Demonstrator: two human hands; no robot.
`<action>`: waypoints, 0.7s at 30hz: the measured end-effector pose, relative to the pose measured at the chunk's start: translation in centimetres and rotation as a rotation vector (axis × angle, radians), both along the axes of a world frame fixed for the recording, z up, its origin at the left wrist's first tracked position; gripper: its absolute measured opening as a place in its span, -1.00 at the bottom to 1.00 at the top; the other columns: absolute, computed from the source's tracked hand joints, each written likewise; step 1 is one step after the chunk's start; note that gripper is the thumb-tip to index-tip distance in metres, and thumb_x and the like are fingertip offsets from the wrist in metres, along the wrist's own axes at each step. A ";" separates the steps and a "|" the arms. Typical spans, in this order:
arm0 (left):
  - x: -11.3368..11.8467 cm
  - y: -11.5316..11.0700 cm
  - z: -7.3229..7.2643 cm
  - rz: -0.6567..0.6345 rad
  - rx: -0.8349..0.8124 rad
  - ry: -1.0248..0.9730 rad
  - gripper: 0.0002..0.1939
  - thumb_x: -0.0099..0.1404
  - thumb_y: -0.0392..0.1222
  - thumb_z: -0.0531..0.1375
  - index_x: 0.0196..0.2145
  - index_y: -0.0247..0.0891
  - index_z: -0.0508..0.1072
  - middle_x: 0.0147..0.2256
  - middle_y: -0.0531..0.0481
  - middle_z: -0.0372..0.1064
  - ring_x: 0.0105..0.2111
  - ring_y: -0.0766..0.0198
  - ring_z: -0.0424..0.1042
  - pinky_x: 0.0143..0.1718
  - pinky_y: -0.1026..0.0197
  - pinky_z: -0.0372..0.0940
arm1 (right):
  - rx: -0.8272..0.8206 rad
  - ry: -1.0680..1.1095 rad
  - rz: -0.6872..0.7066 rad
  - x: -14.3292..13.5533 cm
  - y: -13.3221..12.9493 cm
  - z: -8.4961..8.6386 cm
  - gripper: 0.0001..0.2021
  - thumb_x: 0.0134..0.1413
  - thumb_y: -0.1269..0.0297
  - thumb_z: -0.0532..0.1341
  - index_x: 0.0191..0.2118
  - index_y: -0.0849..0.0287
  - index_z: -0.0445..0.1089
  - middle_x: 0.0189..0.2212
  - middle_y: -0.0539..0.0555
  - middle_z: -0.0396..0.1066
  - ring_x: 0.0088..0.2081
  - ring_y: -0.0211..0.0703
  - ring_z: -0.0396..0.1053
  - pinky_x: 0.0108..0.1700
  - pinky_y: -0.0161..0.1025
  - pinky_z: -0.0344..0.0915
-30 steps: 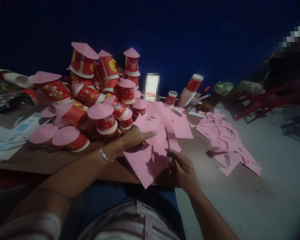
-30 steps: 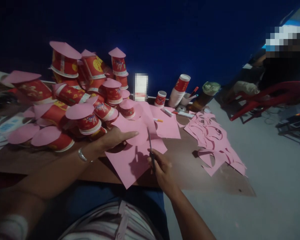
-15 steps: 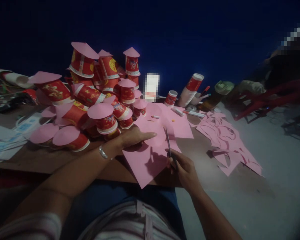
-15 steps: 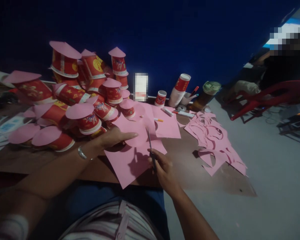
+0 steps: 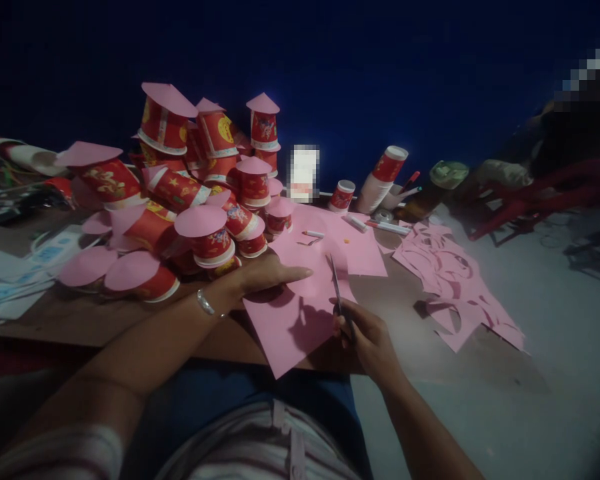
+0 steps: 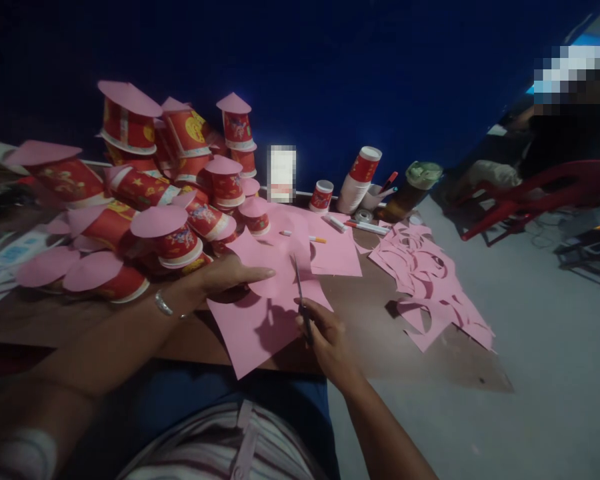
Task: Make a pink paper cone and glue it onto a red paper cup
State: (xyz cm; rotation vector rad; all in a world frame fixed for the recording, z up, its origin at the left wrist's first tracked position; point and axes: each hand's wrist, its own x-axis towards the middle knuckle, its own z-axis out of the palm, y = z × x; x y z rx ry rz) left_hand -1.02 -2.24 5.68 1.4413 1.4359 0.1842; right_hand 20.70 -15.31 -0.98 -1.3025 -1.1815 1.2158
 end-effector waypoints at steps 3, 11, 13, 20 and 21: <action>-0.2 0.2 0.3 -0.058 0.118 0.037 -0.32 0.00 0.39 0.35 -0.80 -0.21 0.21 -0.75 0.00 0.16 -0.73 0.36 0.09 -0.67 0.20 -0.03 | -0.008 -0.001 0.002 0.0 0.0 0.0 -0.58 0.16 -0.02 0.31 0.02 0.15 0.53 -0.47 0.00 0.35 -0.51 -0.31 0.29 -0.55 -0.39 0.29; -0.5 0.8 -0.7 -0.066 0.145 -0.075 -0.31 0.02 0.36 0.37 -0.78 -0.18 0.15 -0.77 0.03 0.10 -0.73 0.38 0.05 -0.65 0.18 -0.09 | -0.024 -0.017 -0.003 0.1 -0.2 0.1 -0.56 0.16 -0.04 0.30 0.01 0.17 0.53 -0.47 0.00 0.35 -0.51 -0.28 0.32 -0.57 -0.37 0.31; -0.5 0.9 -1.2 -0.046 0.135 -0.150 -0.32 0.03 0.34 0.39 -0.74 -0.16 0.10 -0.76 0.06 0.07 -0.73 0.39 0.03 -0.65 0.20 -0.11 | -0.025 -0.016 -0.008 0.2 -0.3 0.2 -0.57 0.16 -0.03 0.30 0.01 0.17 0.53 -0.49 -0.01 0.34 -0.51 -0.28 0.32 -0.57 -0.37 0.31; -0.8 1.0 -2.1 -0.062 0.111 -0.350 -0.45 0.09 0.19 0.41 -0.62 -0.15 0.18 -0.73 0.14 0.03 -0.71 0.37 0.08 -0.65 0.21 -0.08 | -0.040 -0.004 0.007 0.2 -0.2 0.3 -0.58 0.15 0.01 0.32 0.01 0.17 0.53 -0.48 0.00 0.37 -0.51 -0.29 0.33 -0.55 -0.38 0.29; -0.8 1.0 -2.2 -0.068 0.131 -0.377 -0.49 0.09 0.15 0.42 -0.61 -0.16 0.21 -0.73 0.14 0.02 -0.69 0.36 0.09 -0.64 0.21 -0.06 | -0.041 0.001 0.008 0.2 -0.2 0.3 -0.58 0.13 0.01 0.32 0.01 0.17 0.53 -0.46 0.01 0.39 -0.50 -0.29 0.34 -0.54 -0.38 0.28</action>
